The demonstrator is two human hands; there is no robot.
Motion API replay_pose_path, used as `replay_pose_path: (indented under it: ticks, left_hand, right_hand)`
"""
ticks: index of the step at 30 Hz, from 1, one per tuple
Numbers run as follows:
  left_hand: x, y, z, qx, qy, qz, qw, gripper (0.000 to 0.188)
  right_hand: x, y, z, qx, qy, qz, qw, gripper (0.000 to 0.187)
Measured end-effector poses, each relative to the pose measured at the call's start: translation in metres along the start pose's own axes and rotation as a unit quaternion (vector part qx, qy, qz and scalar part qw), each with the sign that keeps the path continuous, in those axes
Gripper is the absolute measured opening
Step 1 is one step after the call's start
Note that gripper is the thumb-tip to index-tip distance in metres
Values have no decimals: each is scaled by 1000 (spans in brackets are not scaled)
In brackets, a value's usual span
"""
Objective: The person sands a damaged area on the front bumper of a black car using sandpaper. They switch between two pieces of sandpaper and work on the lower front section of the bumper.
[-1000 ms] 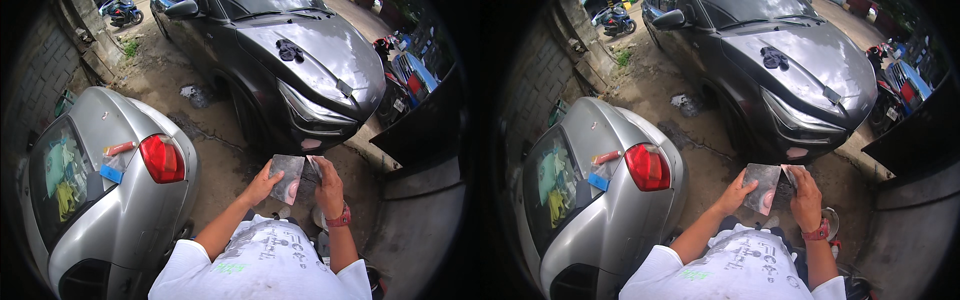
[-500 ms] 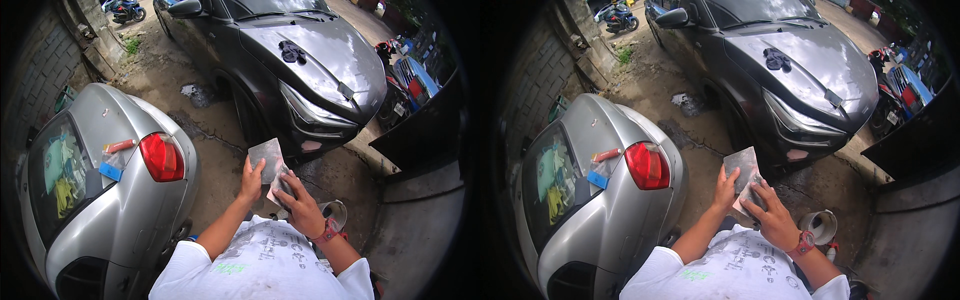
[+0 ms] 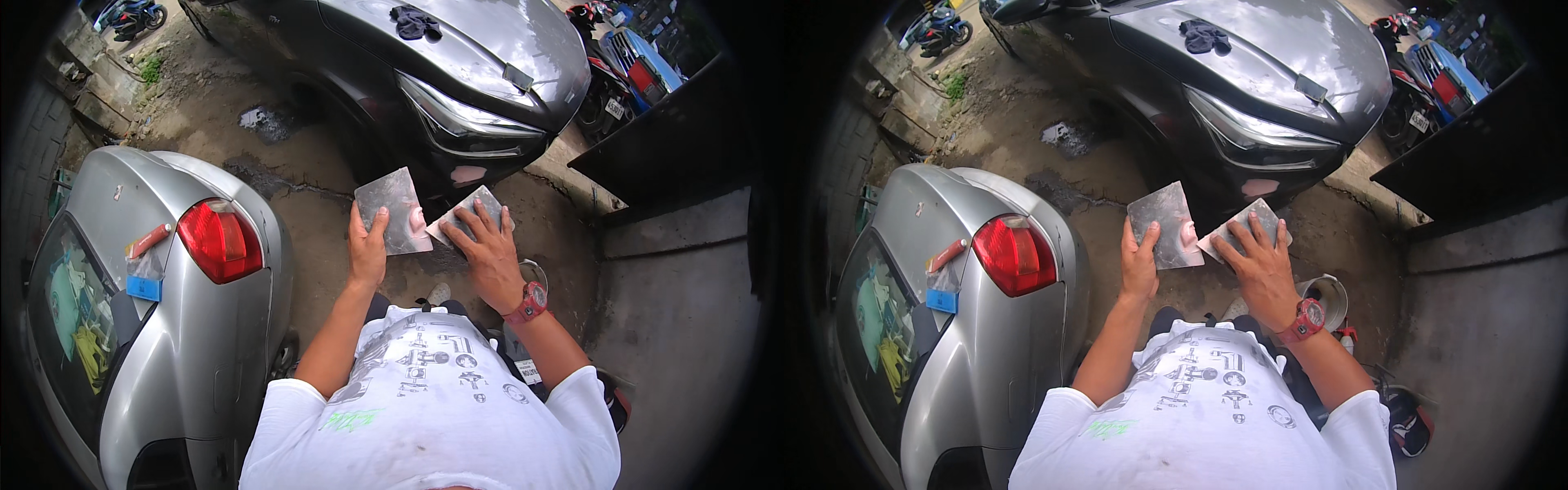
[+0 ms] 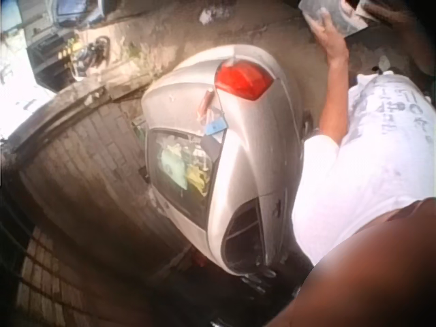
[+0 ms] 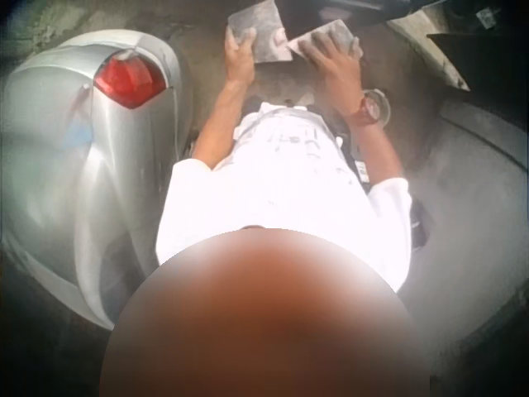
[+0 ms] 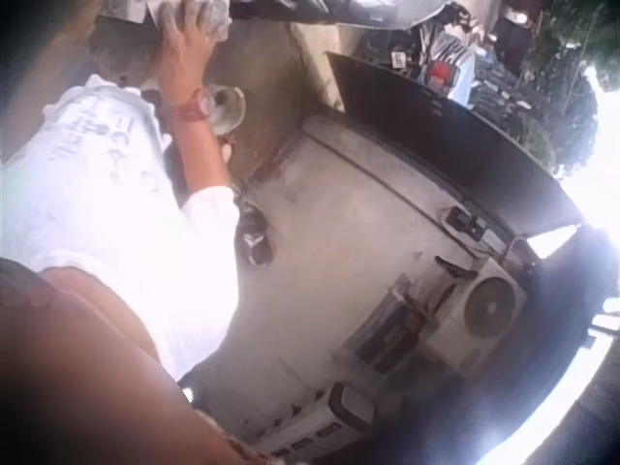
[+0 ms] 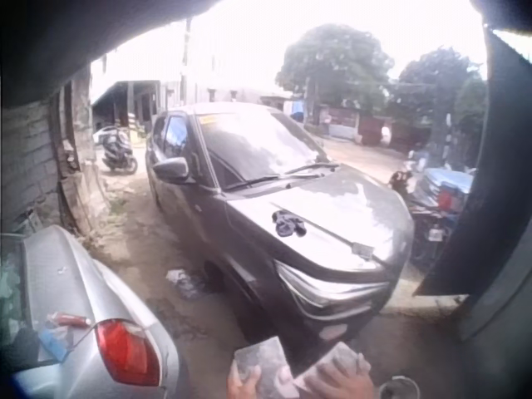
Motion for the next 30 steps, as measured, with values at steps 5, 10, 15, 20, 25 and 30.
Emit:
replay_pose_path:
  ticks: [5,10,15,20,25,30]
  left_hand:
    - [-13,1,11,203,-70,-2,977,36]
    - [-1,-2,-12,-35,50,-10,998,35]
    - [4,-4,-1,-65,-15,-100,993,34]
    - [-13,-9,21,-116,-59,-147,980,38]
    - [-25,-21,24,-90,-122,-246,957,42]
    - [-12,-16,10,-128,-40,-155,979,42]
  right_hand:
    - [2,-6,8,18,-19,-25,999,66]
    - [-18,-20,11,40,-80,-58,994,73]
    - [-26,-43,0,210,20,-143,967,82]
    - [-11,4,39,241,-2,42,970,81]
    - [-9,24,42,357,18,132,925,76]
    - [-6,1,42,628,-53,186,754,53]
Point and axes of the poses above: each hand's wrist, its own x-axis towards the middle knuckle, its own z-axis out of the palm, y = z × x, the point moved 6 cm from there along x, towards the middle knuckle, and after that the axes turned 3 degrees about -y, right-handed, at the moved point
